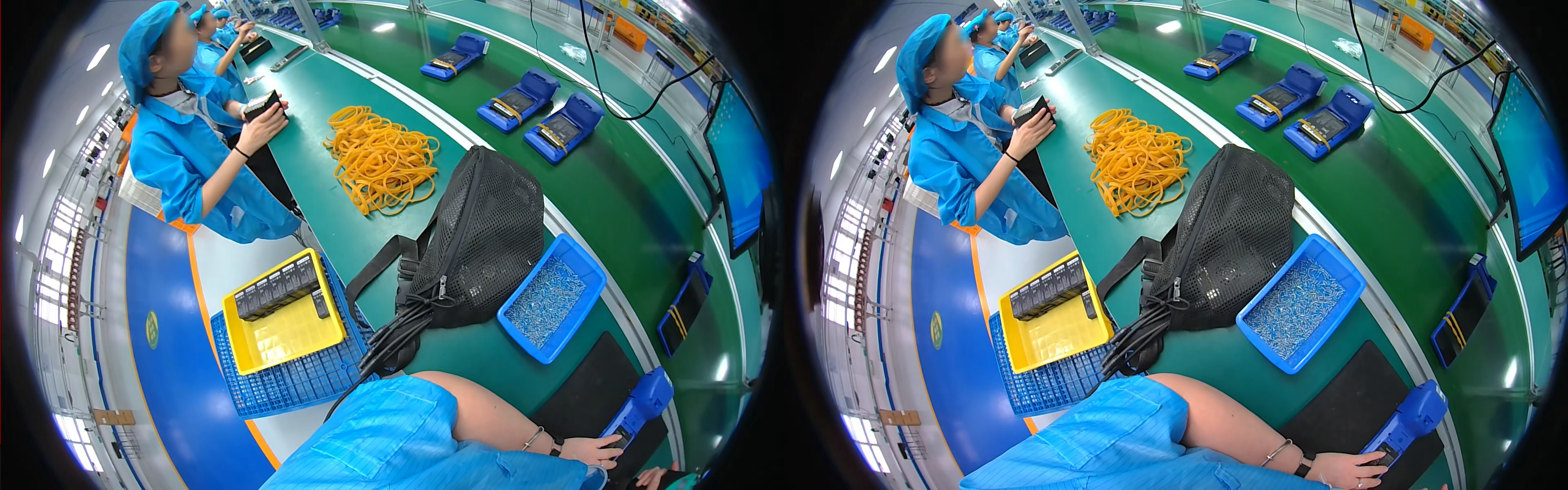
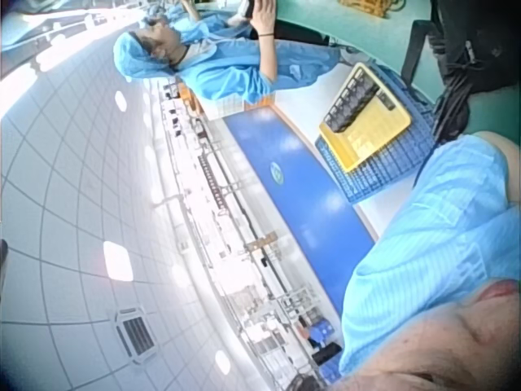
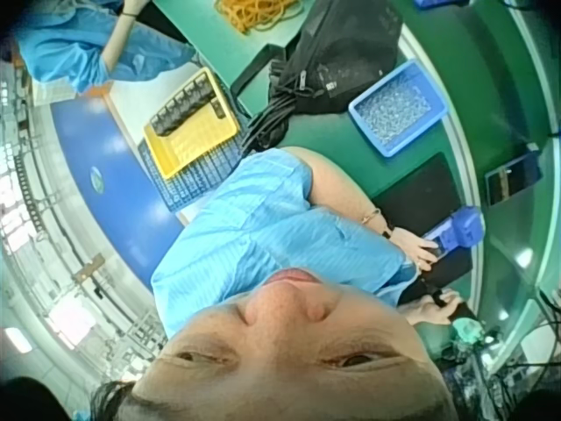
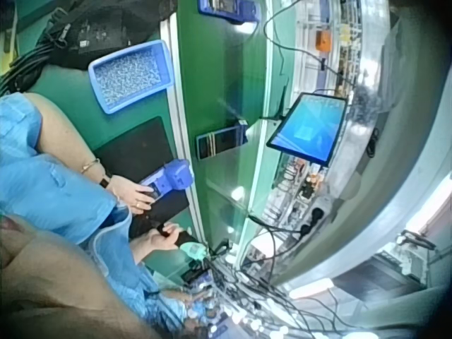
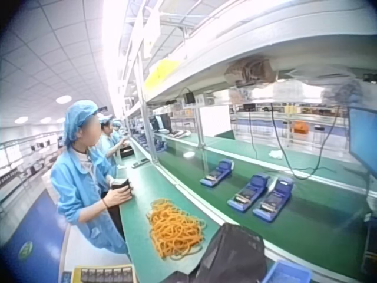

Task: The person assembles electronic devices by installing batteries and plastic components, securing them with screws using an electric screwdriver.

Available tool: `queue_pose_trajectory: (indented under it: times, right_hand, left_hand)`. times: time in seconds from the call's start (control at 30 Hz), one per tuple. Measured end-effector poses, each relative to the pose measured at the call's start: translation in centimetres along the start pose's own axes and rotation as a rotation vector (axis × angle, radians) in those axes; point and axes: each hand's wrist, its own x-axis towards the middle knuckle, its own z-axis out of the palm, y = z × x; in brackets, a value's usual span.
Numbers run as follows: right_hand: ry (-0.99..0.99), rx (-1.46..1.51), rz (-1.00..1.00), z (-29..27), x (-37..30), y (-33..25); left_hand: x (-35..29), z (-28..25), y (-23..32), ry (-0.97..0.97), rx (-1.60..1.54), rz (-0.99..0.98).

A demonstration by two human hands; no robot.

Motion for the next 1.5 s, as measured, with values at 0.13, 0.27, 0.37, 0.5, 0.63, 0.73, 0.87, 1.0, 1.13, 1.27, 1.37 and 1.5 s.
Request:
queue_pose_trajectory:
  times: [0.13, 0.27, 0.37, 0.5, 0.63, 0.73, 0.87, 1.0, 1.13, 1.27, 1.37, 1.5]
  right_hand:
    - [-0.031, -0.032, -0.023, -0.7, 0.2, 0.4]
    - [-0.062, -0.249, -0.327, -1.8, 0.3, 2.0]
    - [-0.095, -0.064, -0.14, -1.6, 0.2, 1.1]
    - [-0.208, 0.045, -0.115, -4.8, 0.5, 2.8]
    - [-0.291, 0.07, -0.139, -8.2, 0.7, 5.2]
    - [-0.334, 0.028, -0.153, -9.2, 0.9, 5.7]
    - [-0.279, 0.136, -0.078, -7.9, 0.4, 4.9]
    - [-0.093, 0.094, 0.004, -1.8, 0.3, 1.7]
    - [0.08, 0.062, 0.032, -0.5, -0.3, 0.0]
    - [0.149, 0.023, 0.039, 0.9, -0.7, -1.1]
    - [0.148, 0.015, 0.037, 1.0, -0.7, -1.1]
    - [0.123, 0.005, 0.031, 1.3, -0.8, -1.5]
  left_hand:
    - [0.1, -0.1, 0.1, -0.013, -0.104, -0.023]
    - [-0.1, 0.6, 0.5, 0.047, -0.106, -0.038]
    - [-0.1, 0.4, 0.3, 0.053, -0.138, -0.034]
    - [0.0, -0.2, 0.2, 0.043, -0.124, -0.01]
    - [-0.1, 0.0, 0.4, 0.027, -0.156, -0.043]
    - [0.0, -0.2, 0.1, 0.038, -0.091, -0.014]
    - [0.0, 0.0, 0.1, 0.071, -0.053, 0.005]
    - [-0.3, -0.1, 0.1, 0.07, -0.065, -0.022]
    - [0.1, 0.0, 0.3, 0.118, -0.152, -0.035]
    - [0.1, 0.3, 0.0, 0.148, -0.08, 0.038]
    - [0.1, 0.5, -0.1, 0.127, -0.149, 0.032]
    - [0.2, 0.5, 0.0, 0.111, -0.115, 0.041]
